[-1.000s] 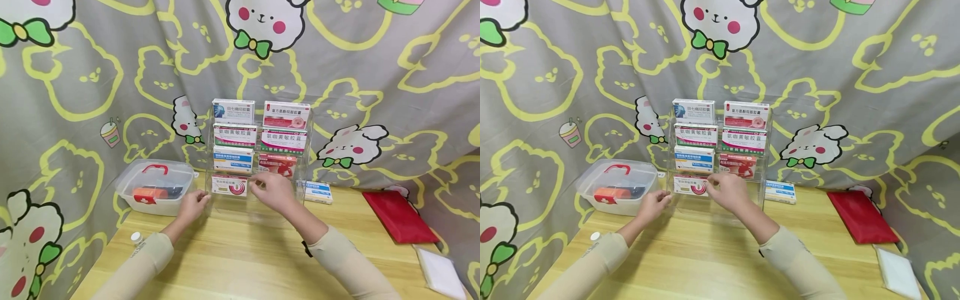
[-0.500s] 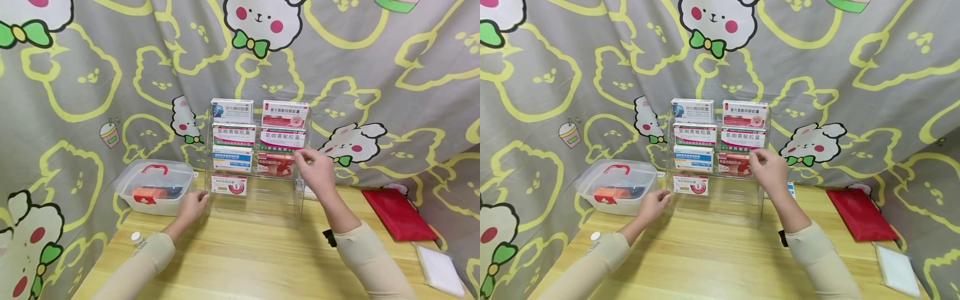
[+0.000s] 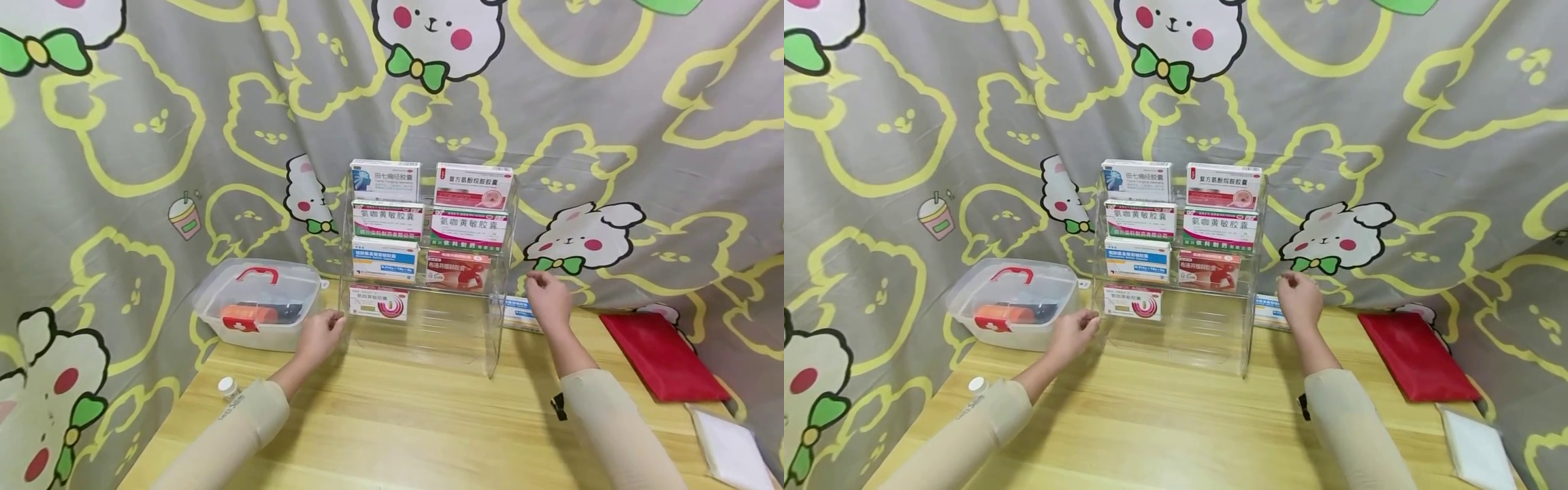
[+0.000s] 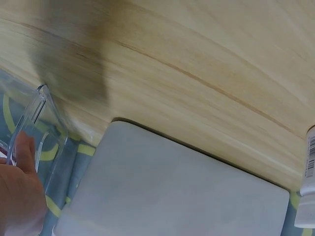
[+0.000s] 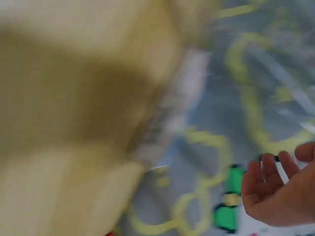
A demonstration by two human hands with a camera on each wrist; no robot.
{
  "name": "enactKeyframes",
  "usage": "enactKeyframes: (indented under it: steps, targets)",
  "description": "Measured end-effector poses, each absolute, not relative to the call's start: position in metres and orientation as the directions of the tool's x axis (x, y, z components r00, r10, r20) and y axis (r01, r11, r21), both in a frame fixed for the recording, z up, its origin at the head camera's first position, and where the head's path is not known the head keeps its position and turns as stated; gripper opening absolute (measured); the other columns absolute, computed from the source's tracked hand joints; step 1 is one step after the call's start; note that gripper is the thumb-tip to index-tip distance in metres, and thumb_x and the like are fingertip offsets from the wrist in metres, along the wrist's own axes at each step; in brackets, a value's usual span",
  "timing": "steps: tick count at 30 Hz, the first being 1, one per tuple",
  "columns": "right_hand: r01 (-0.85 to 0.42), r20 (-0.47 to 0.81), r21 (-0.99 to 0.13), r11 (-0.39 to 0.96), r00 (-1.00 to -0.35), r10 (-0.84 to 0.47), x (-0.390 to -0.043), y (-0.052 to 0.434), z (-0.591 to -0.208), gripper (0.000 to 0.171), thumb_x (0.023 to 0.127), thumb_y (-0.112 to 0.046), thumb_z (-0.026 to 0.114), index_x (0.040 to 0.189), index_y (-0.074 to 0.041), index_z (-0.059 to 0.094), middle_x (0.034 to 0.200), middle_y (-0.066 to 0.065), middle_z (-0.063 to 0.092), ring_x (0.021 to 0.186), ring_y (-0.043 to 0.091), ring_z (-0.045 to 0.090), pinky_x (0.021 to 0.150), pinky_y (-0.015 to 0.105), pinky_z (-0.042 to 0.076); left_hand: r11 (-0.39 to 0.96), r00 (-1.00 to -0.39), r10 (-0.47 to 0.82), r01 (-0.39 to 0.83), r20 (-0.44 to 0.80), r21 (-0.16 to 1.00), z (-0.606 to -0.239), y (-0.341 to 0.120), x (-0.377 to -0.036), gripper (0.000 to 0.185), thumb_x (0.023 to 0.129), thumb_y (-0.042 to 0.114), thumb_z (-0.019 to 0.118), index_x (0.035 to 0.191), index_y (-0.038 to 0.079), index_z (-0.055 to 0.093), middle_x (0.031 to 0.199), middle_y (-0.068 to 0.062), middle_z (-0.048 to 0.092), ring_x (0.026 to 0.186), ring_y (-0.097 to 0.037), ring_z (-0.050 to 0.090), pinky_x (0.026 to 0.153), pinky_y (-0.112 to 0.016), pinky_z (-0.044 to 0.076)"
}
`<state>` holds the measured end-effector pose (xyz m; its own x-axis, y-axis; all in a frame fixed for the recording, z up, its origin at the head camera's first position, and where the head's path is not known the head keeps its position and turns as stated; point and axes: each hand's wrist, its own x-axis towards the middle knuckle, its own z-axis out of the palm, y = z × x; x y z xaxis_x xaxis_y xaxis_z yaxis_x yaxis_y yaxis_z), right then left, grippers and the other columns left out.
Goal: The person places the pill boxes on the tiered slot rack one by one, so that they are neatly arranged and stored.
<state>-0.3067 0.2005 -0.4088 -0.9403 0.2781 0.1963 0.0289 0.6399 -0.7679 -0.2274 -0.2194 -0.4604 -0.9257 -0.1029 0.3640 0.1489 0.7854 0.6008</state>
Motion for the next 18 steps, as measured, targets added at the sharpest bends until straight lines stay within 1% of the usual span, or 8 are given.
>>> enactKeyframes:
  steps: [3,6,8,12,16,18]
  targets:
    - [0.083,0.08,-0.673,0.735,-0.98,0.184,-0.318,0.216,-0.431,0.045,0.093,-0.028,0.04,0.128,-0.005,0.055,0.13,0.02,0.054,0.111,0.039,0.051,0.086,0.049,0.042,0.775,-0.924,-0.119,0.142,0.363,0.616,-0.462,-0.219,-0.227,0.014,0.085,0.012,0.066,0.091,0.0,0.07,0.082,-0.013,0.071,0.074,-0.024,0.068,0.068,-0.037,0.056]
    - [0.098,0.002,-0.618,0.78,-0.992,0.126,-0.325,0.229,-0.446,0.05,0.091,-0.027,0.043,0.134,-0.002,0.047,0.138,0.025,0.043,0.12,0.046,0.042,0.091,0.057,0.039,0.773,-0.924,-0.117,0.145,0.365,0.617,-0.464,-0.219,-0.226,0.013,0.085,0.012,0.066,0.091,0.001,0.07,0.08,-0.012,0.071,0.072,-0.023,0.067,0.067,-0.036,0.055]
    - [0.081,-0.027,-0.579,0.811,-0.996,0.081,-0.328,0.237,-0.453,0.052,0.09,-0.025,0.045,0.135,0.001,0.044,0.138,0.03,0.039,0.121,0.05,0.038,0.094,0.06,0.036,0.77,-0.925,-0.114,0.148,0.362,0.62,-0.464,-0.218,-0.226,0.013,0.085,0.012,0.066,0.09,0.001,0.07,0.079,-0.012,0.071,0.071,-0.022,0.067,0.066,-0.036,0.055]
    - [-0.028,-0.03,-0.523,0.852,-0.998,-0.051,-0.334,0.25,-0.463,0.05,0.091,-0.016,0.047,0.136,0.004,0.04,0.136,0.036,0.036,0.122,0.054,0.032,0.097,0.063,0.032,0.763,-0.928,-0.119,0.143,0.354,0.63,-0.465,-0.218,-0.227,0.012,0.086,0.011,0.065,0.09,0.001,0.07,0.079,-0.011,0.071,0.07,-0.022,0.066,0.066,-0.036,0.055]
    - [-0.1,-0.042,-0.531,0.841,-0.989,-0.144,-0.34,0.258,-0.471,0.048,0.092,-0.011,0.047,0.136,0.006,0.039,0.136,0.039,0.032,0.123,0.057,0.03,0.095,0.064,0.033,0.757,-0.926,-0.116,0.153,0.36,0.635,-0.465,-0.219,-0.229,0.013,0.085,0.011,0.066,0.091,0.0,0.069,0.08,-0.012,0.071,0.07,-0.022,0.066,0.065,-0.035,0.055]
    - [-0.127,-0.06,-0.538,0.833,-0.98,-0.187,-0.342,0.26,-0.476,0.05,0.092,-0.012,0.048,0.137,0.007,0.038,0.137,0.039,0.031,0.124,0.057,0.028,0.097,0.064,0.031,0.752,-0.927,-0.117,0.152,0.357,0.641,-0.465,-0.22,-0.229,0.013,0.085,0.01,0.066,0.091,-0.001,0.069,0.081,-0.013,0.071,0.071,-0.023,0.066,0.066,-0.036,0.055]
